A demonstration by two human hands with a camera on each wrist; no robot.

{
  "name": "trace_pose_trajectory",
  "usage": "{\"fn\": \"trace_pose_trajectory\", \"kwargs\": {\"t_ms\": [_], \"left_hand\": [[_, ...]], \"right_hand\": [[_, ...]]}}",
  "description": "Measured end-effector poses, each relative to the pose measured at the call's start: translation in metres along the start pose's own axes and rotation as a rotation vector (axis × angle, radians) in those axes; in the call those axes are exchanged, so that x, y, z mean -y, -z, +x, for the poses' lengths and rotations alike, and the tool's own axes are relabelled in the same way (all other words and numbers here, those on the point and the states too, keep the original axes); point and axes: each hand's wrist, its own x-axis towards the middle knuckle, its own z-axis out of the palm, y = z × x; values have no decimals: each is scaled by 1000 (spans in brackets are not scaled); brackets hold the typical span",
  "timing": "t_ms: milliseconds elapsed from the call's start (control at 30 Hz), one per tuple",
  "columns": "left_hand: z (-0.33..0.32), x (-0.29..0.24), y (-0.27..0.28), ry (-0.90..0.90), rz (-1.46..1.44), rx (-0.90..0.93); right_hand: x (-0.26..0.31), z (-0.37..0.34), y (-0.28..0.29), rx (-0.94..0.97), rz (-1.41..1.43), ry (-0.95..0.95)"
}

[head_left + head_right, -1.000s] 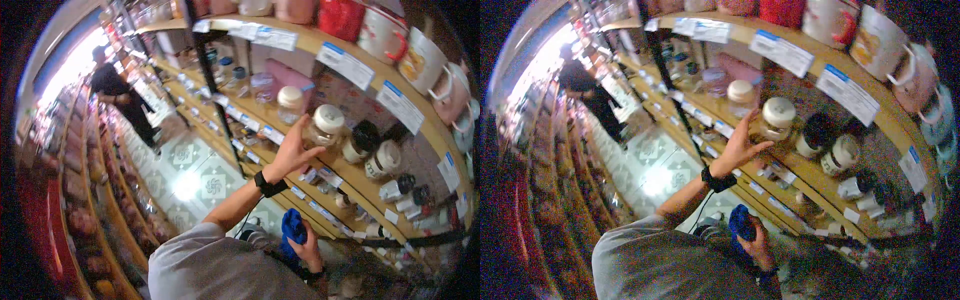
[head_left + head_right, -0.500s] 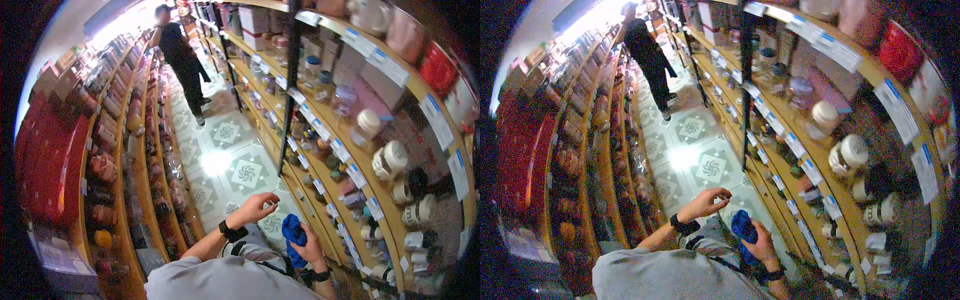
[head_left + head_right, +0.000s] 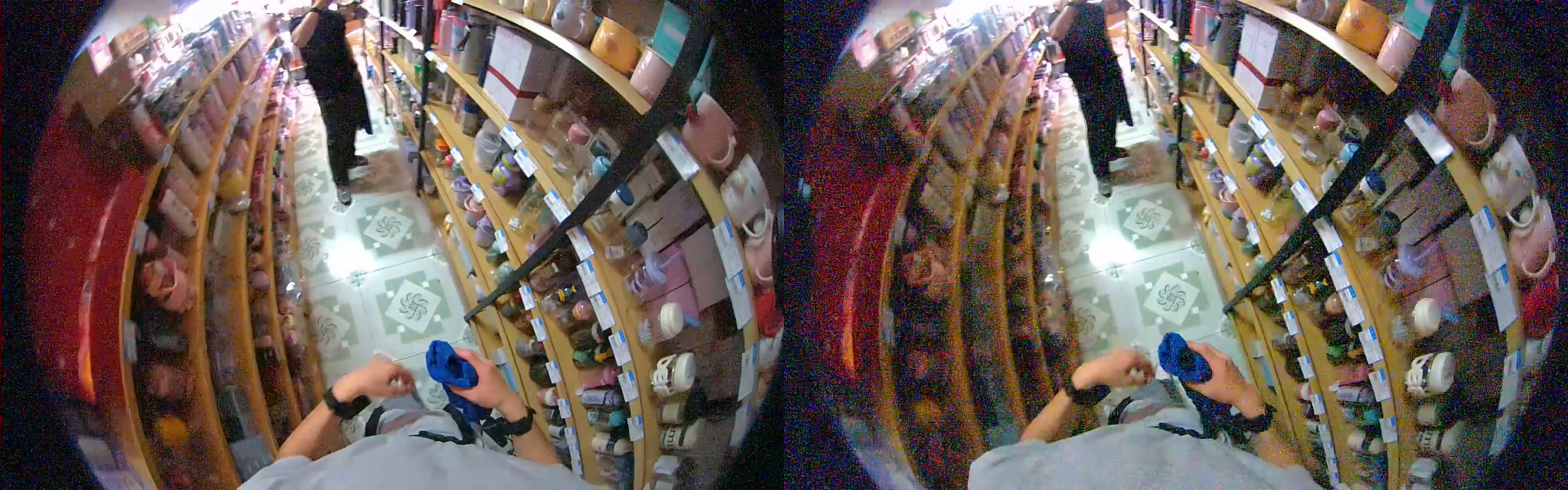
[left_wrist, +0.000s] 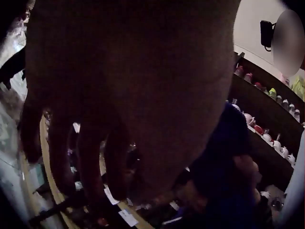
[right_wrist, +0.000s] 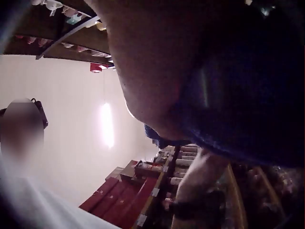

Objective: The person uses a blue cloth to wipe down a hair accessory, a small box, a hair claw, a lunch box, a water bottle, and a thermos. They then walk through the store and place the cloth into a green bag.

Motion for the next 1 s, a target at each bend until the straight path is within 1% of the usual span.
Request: {"fn": "trace_pose_trajectory", "kwargs": {"t_ms": [33, 67, 133, 167, 267, 300, 333, 367, 400, 467, 533, 567, 600, 633, 667, 700, 733, 800, 833, 900, 933, 967, 1000], "left_hand": [[-9, 9, 0, -25, -120, 80], [-12, 12, -4, -51, -241, 181], [-19, -1, -2, -96, -405, 257], [-18, 14, -15, -134, -410, 271], [-9, 14, 12, 33, -424, 263], [-4, 21, 21, 4, -424, 154], [0, 28, 32, 48, -422, 45], [6, 35, 45, 91, -418, -67], [11, 41, 60, 136, -412, -176], [23, 56, 101, 196, -301, -293], [26, 71, 136, 285, -189, -416], [30, 89, 147, 280, -181, -490], [32, 100, 163, 298, -134, -513], [35, 107, 183, 319, -86, -535], [38, 115, 198, 341, -41, -552], [40, 133, 208, 331, 30, -591], [41, 137, 227, 352, 47, -605], [48, 146, 263, 377, 76, -624], [51, 150, 278, 385, 65, -656], [56, 170, 301, 406, 59, -736], [58, 163, 319, 420, 44, -773], [55, 153, 335, 521, -118, -785], [53, 160, 340, 515, -159, -857]], "right_hand": [[2, 13, 4, -2, -25, -48], [6, 26, 7, 10, -16, -153], [-5, 55, 6, 21, 8, -44], [-6, 66, 7, 40, -1, -53], [-11, 109, -5, 104, -3, -29], [-15, 123, -9, 120, -2, -14], [-19, 140, -11, 139, -7, 2], [-21, 157, -11, 180, 49, -3], [-27, 174, -14, 174, 49, 30], [-40, 211, -19, 167, 57, 107], [-45, 252, -15, 251, 71, 35], [-53, 275, -14, 250, 53, 56], [-60, 296, -14, 254, 41, 76], [-66, 319, -15, 191, 15, 153], [-70, 342, -14, 171, -19, 192], [-64, 367, -9, 221, 8, 157], [-58, 391, -4, 264, 29, 120], [-60, 438, -2, 280, 48, 211], [-62, 461, -2, 286, 54, 249], [-67, 504, -6, 349, 6, 266], [-66, 524, -8, 389, -19, 266], [-63, 545, -10, 425, -12, 319], [-60, 562, -12, 432, 27, 320]]}}
